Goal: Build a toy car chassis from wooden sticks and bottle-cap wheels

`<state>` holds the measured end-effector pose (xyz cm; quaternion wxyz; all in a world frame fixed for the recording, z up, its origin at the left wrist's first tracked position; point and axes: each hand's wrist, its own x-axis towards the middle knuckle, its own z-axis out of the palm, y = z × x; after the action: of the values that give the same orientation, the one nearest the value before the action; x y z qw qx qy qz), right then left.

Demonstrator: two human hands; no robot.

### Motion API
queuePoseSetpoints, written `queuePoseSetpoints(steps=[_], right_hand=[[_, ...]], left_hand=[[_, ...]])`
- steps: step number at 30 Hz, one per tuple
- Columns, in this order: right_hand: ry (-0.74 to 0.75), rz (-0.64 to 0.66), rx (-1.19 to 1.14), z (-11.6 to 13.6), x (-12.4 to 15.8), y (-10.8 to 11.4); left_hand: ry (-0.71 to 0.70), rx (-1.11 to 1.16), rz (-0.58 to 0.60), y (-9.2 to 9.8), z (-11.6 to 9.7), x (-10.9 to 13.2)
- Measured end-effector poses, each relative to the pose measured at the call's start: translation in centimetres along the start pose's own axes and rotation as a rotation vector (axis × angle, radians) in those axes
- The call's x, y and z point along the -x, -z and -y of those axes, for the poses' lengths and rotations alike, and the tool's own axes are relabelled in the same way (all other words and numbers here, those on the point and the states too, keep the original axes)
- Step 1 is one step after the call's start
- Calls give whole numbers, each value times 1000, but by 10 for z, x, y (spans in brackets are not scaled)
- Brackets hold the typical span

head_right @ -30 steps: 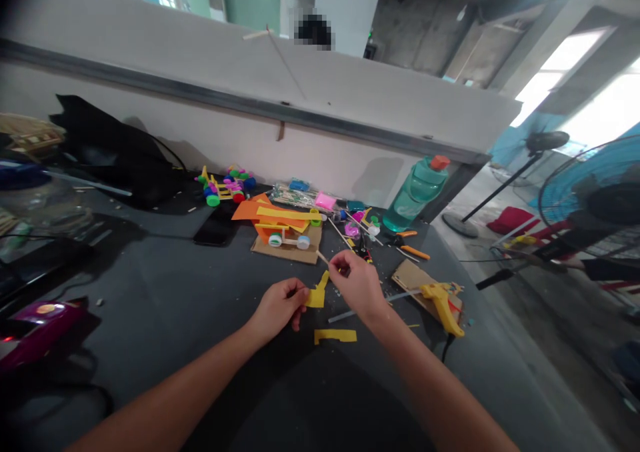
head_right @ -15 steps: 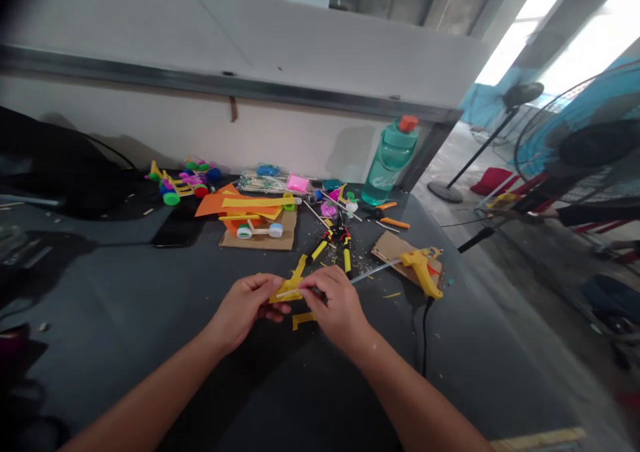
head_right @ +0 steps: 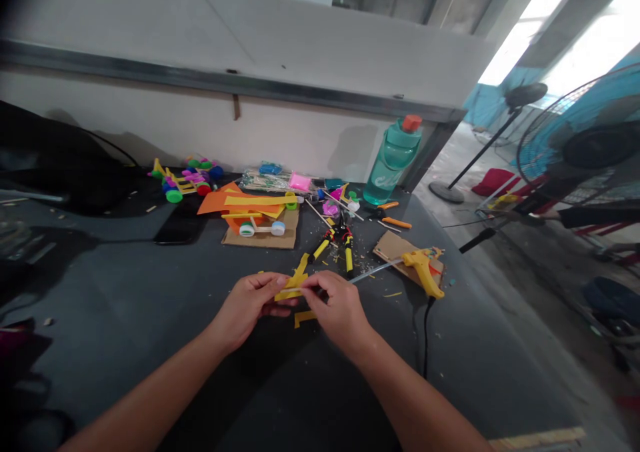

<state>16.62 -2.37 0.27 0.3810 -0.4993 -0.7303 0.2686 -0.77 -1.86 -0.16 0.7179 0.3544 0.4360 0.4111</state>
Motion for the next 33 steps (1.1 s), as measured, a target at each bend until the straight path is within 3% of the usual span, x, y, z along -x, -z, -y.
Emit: queuePoseSetpoints(steps=[12, 23, 33], right_hand=[[53, -54, 51, -3, 0, 0], [101, -53, 67, -5, -1, 0], [-11, -53, -45, -1, -1, -1]], left_hand=[[27, -45, -46, 1, 1, -2], [46, -61, 7, 3, 1, -1], [13, 26, 61, 2, -1, 1]])
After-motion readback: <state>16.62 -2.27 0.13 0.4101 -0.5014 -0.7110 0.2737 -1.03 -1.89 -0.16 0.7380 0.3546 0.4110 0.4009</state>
